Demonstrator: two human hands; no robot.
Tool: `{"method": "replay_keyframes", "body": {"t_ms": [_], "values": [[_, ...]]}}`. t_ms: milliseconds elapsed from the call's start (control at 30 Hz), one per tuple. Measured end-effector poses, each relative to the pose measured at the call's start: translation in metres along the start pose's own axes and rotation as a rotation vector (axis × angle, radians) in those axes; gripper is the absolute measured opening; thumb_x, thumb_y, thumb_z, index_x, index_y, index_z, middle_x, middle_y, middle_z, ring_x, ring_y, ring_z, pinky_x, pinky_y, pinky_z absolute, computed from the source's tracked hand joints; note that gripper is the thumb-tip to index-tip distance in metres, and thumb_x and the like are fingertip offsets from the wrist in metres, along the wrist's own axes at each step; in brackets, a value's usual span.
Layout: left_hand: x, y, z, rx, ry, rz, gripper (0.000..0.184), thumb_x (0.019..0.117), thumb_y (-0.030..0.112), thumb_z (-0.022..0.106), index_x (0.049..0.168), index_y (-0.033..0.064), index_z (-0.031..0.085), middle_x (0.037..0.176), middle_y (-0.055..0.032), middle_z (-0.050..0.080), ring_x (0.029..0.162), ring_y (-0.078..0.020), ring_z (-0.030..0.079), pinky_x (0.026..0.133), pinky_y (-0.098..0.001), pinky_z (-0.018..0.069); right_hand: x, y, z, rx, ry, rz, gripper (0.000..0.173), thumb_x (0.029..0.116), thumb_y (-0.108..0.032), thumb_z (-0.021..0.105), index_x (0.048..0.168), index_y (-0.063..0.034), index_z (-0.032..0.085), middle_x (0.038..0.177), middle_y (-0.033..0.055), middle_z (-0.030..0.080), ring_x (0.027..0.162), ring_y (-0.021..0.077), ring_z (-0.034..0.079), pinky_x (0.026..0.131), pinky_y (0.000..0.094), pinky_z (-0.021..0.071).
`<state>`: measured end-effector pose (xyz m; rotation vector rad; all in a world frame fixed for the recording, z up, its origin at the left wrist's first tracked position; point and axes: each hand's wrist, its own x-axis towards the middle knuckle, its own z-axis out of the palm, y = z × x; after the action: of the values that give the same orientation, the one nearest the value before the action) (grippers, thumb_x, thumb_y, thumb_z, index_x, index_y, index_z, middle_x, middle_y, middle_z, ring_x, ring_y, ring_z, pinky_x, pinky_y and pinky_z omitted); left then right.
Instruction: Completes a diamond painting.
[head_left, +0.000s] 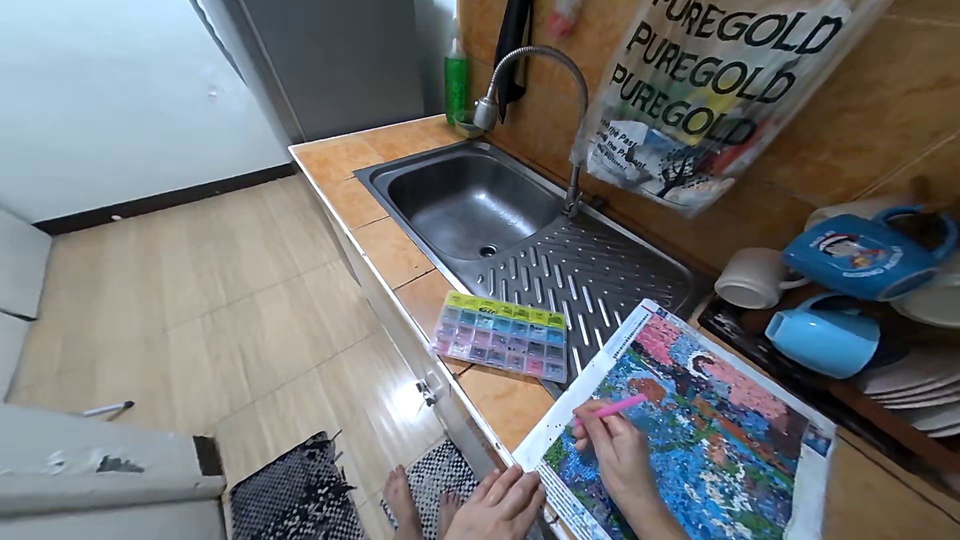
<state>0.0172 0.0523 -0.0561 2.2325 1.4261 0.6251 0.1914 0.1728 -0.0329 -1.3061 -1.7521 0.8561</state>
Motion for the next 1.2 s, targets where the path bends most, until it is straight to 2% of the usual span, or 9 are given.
{"method": "replay_keyframes", "body": {"t_ms": [167,633,800,867,933,1000,1133,1200], "values": [[0.0,0.0,0.001,0.014,0.021,0.013,0.045,0.0875,-0.004,0.065,0.132,0.0008,0.067,0.138,-0.0146,0.065,0.131,-0.0354,0.06,0.108,-0.0502,0.0476,0.0,0.009,0.007,-0.038,-0.018,-0.105,0.026,0.0987,-0.009,0.054,0.092,0.0083,0.071,0.088,0.0148,0.069,0.068,0.0107,0.066,0.064,0.0215,0.0567],[0.0,-0.001,0.001,0.024,0.02,0.011,0.046,0.0864,-0.004,0.066,0.132,0.0013,0.067,0.138,-0.0139,0.065,0.131,-0.0348,0.06,0.108,-0.05,0.0481,-0.001,0.014,0.014,-0.079,-0.042,-0.157,0.023,0.0966,-0.007,0.055,0.089,0.0077,0.072,0.089,0.0157,0.069,0.069,0.0117,0.067,0.065,0.0214,0.057],[0.0,-0.001,0.002,0.01,0.022,0.011,0.046,0.0857,-0.005,0.065,0.132,0.0008,0.067,0.138,-0.0149,0.065,0.131,-0.0355,0.06,0.108,-0.0505,0.0482,-0.007,0.009,0.019,-0.061,-0.074,-0.149,0.022,0.0964,-0.005,0.056,0.09,0.0091,0.072,0.088,0.0173,0.069,0.067,0.0144,0.067,0.064,0.0243,0.058],[0.0,-0.001,0.001,0.016,0.025,0.017,0.045,0.0863,-0.004,0.066,0.131,0.0008,0.067,0.138,-0.0144,0.065,0.131,-0.035,0.06,0.107,-0.0501,0.0483,-0.008,0.006,0.021,0.038,-0.117,-0.048,0.023,0.0982,-0.006,0.054,0.093,0.0091,0.071,0.084,0.0122,0.069,0.066,0.0105,0.067,0.064,0.0228,0.0581],[0.0,-0.001,0.0,0.017,0.024,0.014,0.045,0.0869,-0.004,0.066,0.131,0.0011,0.067,0.138,-0.0142,0.065,0.131,-0.0351,0.06,0.108,-0.0503,0.0482,-0.006,0.001,0.019,0.197,-0.159,0.132,0.021,0.1012,-0.006,0.051,0.096,0.0064,0.067,0.076,0.0035,0.067,0.063,0.0055,0.066,0.063,0.0209,0.0583],[0.0,0.0,0.001,0.012,0.035,0.009,0.045,0.0863,-0.005,0.065,0.13,0.0009,0.068,0.137,-0.0146,0.066,0.13,-0.036,0.06,0.107,-0.0511,0.0487,-0.003,-0.006,0.016,0.373,-0.164,0.286,0.02,0.1034,-0.006,0.047,0.098,0.0028,0.063,0.073,-0.0002,0.067,0.061,0.006,0.066,0.062,0.0224,0.0593],[0.0,0.0,0.001,0.013,0.013,-0.001,0.046,0.0864,-0.005,0.065,0.132,0.0013,0.067,0.139,-0.0149,0.064,0.132,-0.0365,0.059,0.108,-0.0516,0.0475,0.004,-0.018,0.0,0.61,-0.083,0.477,0.025,0.1078,-0.004,0.037,0.097,0.0002,0.059,0.075,0.0009,0.067,0.061,0.0089,0.066,0.062,0.0243,0.0599],[-0.001,0.001,0.001,0.059,0.033,-0.019,0.045,0.0875,-0.004,0.065,0.132,0.0018,0.068,0.138,-0.0147,0.065,0.131,-0.0377,0.06,0.108,-0.0523,0.0475,0.007,-0.018,-0.013,0.688,-0.008,0.495,0.029,0.1094,-0.006,0.033,0.096,-0.0011,0.058,0.075,0.0009,0.067,0.062,0.0086,0.066,0.063,0.0234,0.0596]]}}
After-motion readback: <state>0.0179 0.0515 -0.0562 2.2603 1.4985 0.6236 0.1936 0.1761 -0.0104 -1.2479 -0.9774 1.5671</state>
